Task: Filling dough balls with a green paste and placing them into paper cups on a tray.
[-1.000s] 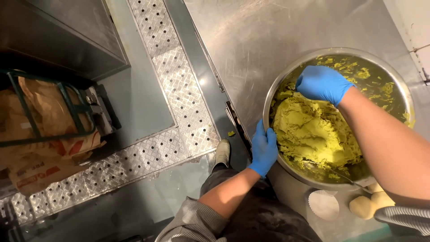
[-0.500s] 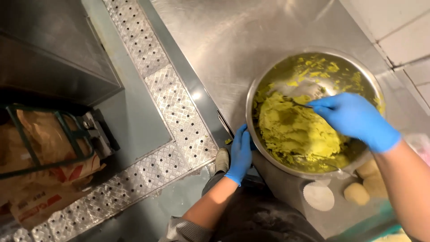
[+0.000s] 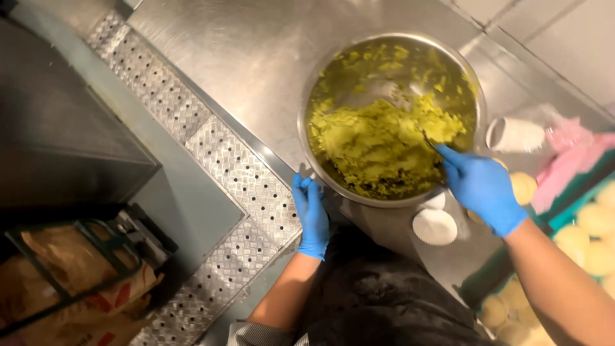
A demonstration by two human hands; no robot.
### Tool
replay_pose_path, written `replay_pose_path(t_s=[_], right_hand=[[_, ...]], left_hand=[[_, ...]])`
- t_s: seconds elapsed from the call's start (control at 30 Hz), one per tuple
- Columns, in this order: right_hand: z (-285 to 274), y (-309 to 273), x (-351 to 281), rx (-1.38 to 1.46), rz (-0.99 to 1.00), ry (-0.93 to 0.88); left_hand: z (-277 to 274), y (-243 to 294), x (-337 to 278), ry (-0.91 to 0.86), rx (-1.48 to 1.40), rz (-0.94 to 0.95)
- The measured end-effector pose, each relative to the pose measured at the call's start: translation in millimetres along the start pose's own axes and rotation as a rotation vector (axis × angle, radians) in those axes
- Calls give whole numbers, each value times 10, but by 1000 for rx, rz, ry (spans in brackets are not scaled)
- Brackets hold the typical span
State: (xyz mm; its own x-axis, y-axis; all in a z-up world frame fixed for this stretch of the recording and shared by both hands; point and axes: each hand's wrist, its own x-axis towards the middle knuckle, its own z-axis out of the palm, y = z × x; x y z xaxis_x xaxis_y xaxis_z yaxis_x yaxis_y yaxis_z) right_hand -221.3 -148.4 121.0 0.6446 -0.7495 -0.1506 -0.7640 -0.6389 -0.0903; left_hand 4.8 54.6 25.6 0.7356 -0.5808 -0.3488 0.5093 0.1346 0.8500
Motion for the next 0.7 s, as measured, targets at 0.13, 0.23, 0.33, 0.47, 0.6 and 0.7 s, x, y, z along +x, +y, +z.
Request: replay_pose_path(t_s=[0.13,0.23,0.33,0.47,0.6,0.7], right_hand=[[-11,-127,-100,177,77,-4],[-141,-167,-164,178,276,-110],[-413,62,-453,225,361,-64],[-129,1090,-1012,304,541,138],[332,1196,-1176,256,609,-40],[785,930,-1106,268,529,-90]], left_hand=[[-93,-179,-84,180,117,-85],[-59,-83,-208,235,193,-103],[-131,-78,-313,206,248,-105],[-138,-49,-374,195,273,3],[24,87,-618,191,330,42],[126,23,-794,145,338,87]])
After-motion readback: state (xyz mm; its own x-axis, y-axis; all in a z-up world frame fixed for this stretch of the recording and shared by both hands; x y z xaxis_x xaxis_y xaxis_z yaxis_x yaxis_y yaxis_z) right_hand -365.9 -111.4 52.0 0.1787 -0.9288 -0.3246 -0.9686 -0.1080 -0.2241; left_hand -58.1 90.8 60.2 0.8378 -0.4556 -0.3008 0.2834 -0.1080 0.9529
